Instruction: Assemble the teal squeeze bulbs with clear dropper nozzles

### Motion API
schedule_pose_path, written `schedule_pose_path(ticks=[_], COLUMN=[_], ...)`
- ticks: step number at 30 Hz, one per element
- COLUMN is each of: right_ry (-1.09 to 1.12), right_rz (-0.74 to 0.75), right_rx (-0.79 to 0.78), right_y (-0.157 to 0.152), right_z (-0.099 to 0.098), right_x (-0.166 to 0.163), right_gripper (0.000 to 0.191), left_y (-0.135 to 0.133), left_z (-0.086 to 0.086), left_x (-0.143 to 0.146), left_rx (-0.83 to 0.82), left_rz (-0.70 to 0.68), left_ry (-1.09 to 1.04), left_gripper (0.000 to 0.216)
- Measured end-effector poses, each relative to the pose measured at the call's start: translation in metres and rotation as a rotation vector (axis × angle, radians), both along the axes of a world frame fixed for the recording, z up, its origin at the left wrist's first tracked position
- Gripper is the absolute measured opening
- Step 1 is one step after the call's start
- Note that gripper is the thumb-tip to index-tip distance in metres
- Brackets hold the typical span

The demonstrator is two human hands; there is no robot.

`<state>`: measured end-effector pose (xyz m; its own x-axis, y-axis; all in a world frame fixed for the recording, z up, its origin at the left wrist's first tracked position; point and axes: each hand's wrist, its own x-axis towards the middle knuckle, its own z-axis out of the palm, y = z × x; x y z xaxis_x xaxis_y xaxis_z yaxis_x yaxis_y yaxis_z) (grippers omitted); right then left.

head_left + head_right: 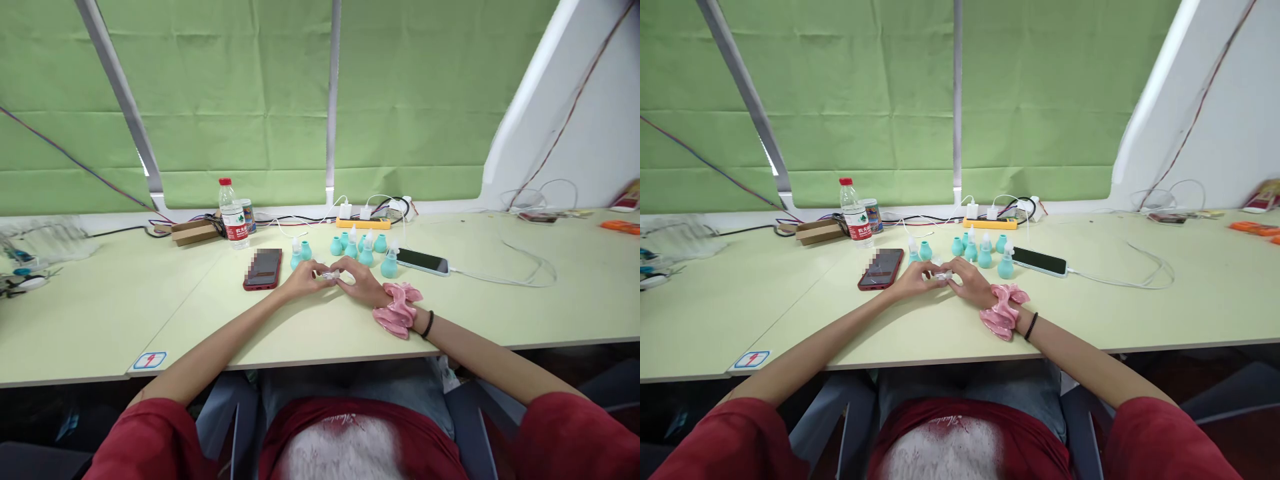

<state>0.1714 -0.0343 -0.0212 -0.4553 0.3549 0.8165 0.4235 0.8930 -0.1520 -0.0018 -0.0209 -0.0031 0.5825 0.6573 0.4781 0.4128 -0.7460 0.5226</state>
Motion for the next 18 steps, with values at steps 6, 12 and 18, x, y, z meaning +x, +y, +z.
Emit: schedule_pose_path(ticks=[6, 12, 18], right_ry=[-0.011, -0.016, -0.005], right_rz=[-0.011, -0.007, -0.027], right_rx=[-0.003, -0.041, -0.106], right_y=[0.001, -0.001, -0.003], right_z=[-0.003, -0.001, 0.0], right_x=[-0.001, -0.002, -0.001], right_gripper=[0.022, 0.014, 0.013], left_y=[0.01, 0.01, 0.012], left_z=[-0.004, -0.004, -0.003], left_x=[0.0, 0.0, -0.003], left_rx=[-0.149, -0.233, -0.268], left_rz=[-0.023, -0.038, -0.078], left_ry=[-0.079, -0.145, -0.102], left_gripper=[0.036, 0.038, 0.044])
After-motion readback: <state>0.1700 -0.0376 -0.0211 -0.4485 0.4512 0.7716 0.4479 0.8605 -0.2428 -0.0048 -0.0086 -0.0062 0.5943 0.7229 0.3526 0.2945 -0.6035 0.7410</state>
